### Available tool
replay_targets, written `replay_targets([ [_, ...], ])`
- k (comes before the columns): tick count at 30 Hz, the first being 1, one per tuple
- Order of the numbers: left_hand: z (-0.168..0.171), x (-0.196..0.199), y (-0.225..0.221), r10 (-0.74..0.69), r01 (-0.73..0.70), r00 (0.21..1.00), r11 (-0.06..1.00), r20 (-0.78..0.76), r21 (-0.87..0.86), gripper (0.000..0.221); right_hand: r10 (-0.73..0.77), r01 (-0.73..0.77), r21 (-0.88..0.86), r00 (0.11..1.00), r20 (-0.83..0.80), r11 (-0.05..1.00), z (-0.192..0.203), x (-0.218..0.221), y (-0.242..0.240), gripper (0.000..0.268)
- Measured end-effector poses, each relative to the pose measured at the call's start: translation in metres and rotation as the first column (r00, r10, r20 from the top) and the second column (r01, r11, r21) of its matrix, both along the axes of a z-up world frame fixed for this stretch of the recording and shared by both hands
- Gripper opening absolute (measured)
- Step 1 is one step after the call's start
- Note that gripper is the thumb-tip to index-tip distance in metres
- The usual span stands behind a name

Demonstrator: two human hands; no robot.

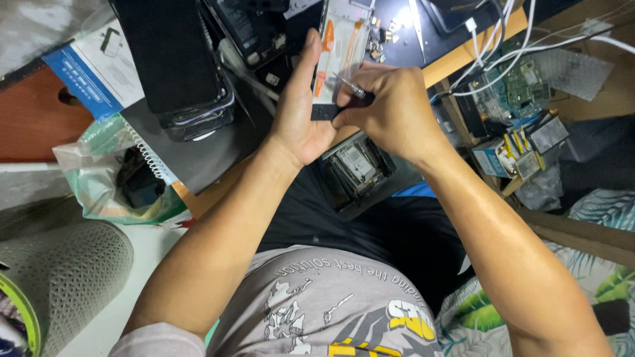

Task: The person disassembles a smartphone using a screwdriver and a plastic pry tool. They remove screws from the bottom of the device, pry open the casing, and disconnect internal ribbon cables. The person then removes the battery and other internal components, placing them on the workbench.

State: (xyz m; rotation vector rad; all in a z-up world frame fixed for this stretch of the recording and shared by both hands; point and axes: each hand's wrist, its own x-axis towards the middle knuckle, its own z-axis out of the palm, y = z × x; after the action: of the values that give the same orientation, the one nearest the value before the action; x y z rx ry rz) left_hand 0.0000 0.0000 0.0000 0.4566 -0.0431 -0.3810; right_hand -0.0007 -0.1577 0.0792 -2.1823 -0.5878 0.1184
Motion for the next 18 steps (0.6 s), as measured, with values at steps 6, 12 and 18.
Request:
replay_targets([
  [6, 0.009, -0.002, 0.001, -0.023, 0.022, 0.997, 1.000, -0.075, -0.014, 0.058, 0.013, -0.014, -0.077, 1.000, -0.017, 0.997, -0.002, 0.008, 0.003, 0.020],
  [12, -0.003, -0.001, 0.001, -0.042, 0.041, 0.999, 0.993, -0.003, -0.114, 0.058, -0.006, 0.005, -0.048, 1.000, -0.016, 0.999, -0.003, 0.003, 0.002, 0.028],
  [18, -0.005, -0.002, -0.004, 0.013, -0.010, 0.998, 0.999, -0.056, 0.050, 0.063, -0.030, 0.024, 0.061, 0.995, 0.099, 0.998, -0.014, -0.013, -0.003, 0.030],
])
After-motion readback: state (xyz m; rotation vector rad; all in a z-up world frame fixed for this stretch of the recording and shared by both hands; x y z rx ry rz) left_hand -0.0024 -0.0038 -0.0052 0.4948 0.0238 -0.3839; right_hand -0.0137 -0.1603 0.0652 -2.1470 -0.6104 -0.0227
